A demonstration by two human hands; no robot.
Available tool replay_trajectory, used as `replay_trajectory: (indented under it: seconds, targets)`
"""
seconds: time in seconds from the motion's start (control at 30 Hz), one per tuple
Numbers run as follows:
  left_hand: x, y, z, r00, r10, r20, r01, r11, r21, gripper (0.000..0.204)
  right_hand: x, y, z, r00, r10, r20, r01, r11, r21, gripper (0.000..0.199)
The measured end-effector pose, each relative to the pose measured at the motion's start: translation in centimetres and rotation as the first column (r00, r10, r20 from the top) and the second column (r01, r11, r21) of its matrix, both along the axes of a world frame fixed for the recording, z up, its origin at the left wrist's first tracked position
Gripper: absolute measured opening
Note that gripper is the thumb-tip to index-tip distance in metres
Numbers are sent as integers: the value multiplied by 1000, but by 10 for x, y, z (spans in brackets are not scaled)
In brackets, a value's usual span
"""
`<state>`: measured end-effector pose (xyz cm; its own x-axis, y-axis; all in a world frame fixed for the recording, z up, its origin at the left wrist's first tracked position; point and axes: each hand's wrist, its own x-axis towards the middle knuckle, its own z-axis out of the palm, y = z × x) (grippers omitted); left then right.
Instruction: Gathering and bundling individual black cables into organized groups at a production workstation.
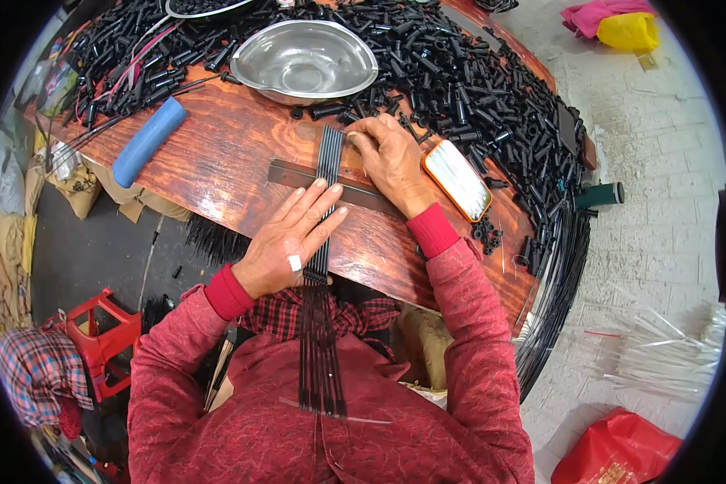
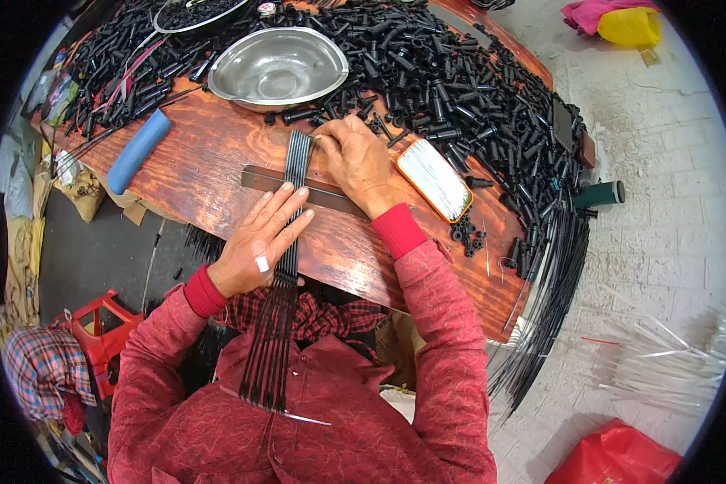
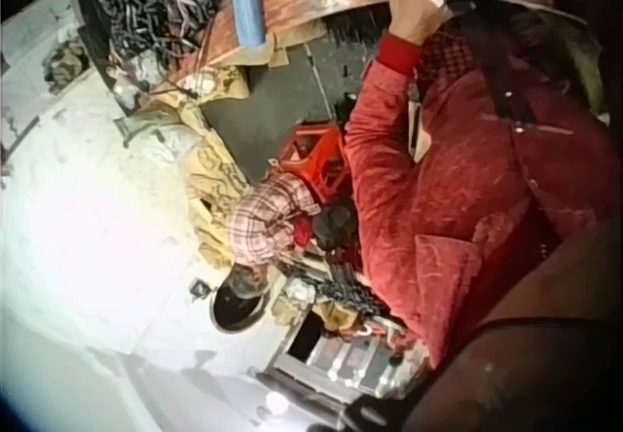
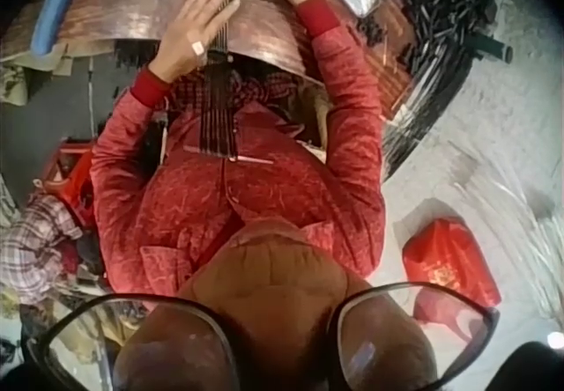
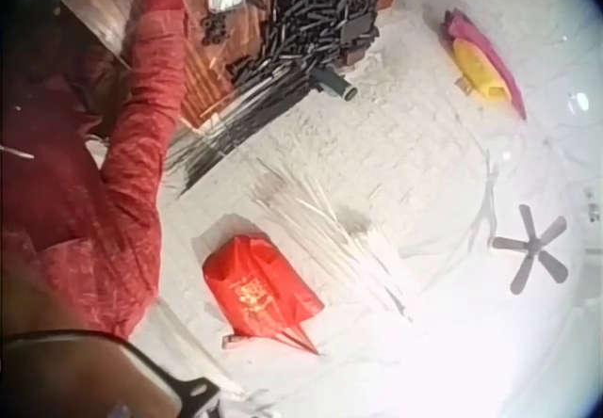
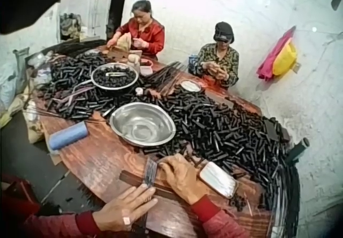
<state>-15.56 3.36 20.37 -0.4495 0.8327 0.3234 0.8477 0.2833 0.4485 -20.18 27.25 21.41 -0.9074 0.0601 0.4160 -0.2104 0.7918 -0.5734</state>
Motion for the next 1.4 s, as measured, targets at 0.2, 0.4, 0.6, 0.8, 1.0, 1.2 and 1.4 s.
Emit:
replay_trajectory:
  seconds: [0.2, 0.4, 0.6, 0.8, 1.0, 1.2, 1.4]
  targets:
    - [12, -10, 1, 1000, 10, -20, -11, 995, -94, 84, 9, -8, -1, 999, 25, -44, -20, 995, 100, 9]
    - [13, -10, 2, 999, 13, 33, -11, 997, -75, 84, 7, -11, -3, 999, 51, -18, -51, 999, 2, 8]
    - [12, -9, -1, 996, 6, -84, -18, 989, -144, 83, 6, -7, -2, 994, 103, -45, -104, 995, -14, 9]
    - [12, -13, -6, 999, 15, -45, -18, 997, -76, 77, 7, -18, 1, 990, 118, -71, -120, 992, -26, 12]
    - [13, -11, -3, 1000, 19, -12, -19, 998, -59, 77, 1, -8, -4, 985, 161, -66, -162, 987, -14, 16]
    - [12, -11, -5, 999, 23, -32, -26, 996, -84, 77, -3, -7, 1, 984, 180, 10, -179, 982, -69, 14]
    - [12, -11, -4, 1000, 27, -10, -28, 997, -67, 77, -5, -9, -3, 972, 224, -70, -223, 975, 21, 15]
